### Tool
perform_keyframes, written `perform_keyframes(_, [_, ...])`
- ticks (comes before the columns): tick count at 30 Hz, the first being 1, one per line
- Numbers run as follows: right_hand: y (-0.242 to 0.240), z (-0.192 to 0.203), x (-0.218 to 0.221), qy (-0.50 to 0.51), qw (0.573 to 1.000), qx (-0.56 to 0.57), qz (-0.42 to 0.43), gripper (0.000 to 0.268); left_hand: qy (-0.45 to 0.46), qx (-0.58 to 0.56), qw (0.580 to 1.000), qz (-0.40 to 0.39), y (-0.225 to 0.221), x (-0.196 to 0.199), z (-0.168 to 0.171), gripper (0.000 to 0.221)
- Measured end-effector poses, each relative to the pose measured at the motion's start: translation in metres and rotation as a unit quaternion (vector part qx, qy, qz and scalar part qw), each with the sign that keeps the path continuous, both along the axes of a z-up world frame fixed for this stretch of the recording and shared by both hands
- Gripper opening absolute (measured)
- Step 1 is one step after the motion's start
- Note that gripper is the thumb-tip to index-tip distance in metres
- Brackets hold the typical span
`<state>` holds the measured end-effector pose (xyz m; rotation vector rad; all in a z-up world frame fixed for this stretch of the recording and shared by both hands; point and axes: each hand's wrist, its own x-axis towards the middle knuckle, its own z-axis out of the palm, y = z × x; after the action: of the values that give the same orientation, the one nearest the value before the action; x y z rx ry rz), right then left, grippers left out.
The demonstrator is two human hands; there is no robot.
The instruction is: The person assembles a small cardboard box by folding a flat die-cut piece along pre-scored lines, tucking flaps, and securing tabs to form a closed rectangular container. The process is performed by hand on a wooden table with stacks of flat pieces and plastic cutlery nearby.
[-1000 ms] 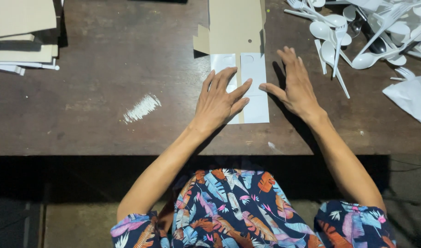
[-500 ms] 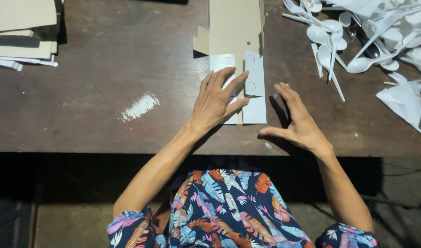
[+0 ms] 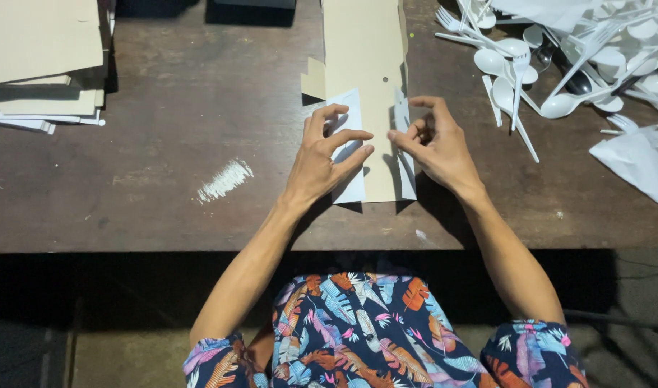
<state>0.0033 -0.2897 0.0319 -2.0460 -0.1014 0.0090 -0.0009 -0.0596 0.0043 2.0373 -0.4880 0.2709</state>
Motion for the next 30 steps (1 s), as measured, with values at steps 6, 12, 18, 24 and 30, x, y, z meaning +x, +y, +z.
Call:
perform_keyframes(6, [-0.029,-0.009,0.002,0.017,0.996,0.086,-0.011,0.041,-0.037,-0.037,0.999,-0.005,0.015,0.006,0.0,0.016])
perform_keyframes(12, [-0.053,-0.033,0.004,-0.004,0.993,0.111,-0.034,0.032,-0.043,-0.007,0.999,0.011,0.051,0.017,-0.012,0.016])
perform_keyframes(18, [-0.059,-0.047,0.005,-0.007,0.983,0.178,-0.034,0.043,-0.309,0.248,0.911,0.115,0.053,-0.032,0.059,0.015])
perform_keyframes(24, [-0.052,-0.034,-0.004,0.013,0.979,0.202,-0.027,0.048,0.004,0.214,0.973,-0.084,-0.031,-0.105,0.029,0.034])
perform_keyframes(30, [-0.045,-0.026,-0.01,0.027,0.98,0.193,-0.048,0.05,-0.011,0.264,0.964,-0.004,-0.054,-0.072,-0.005,0.034])
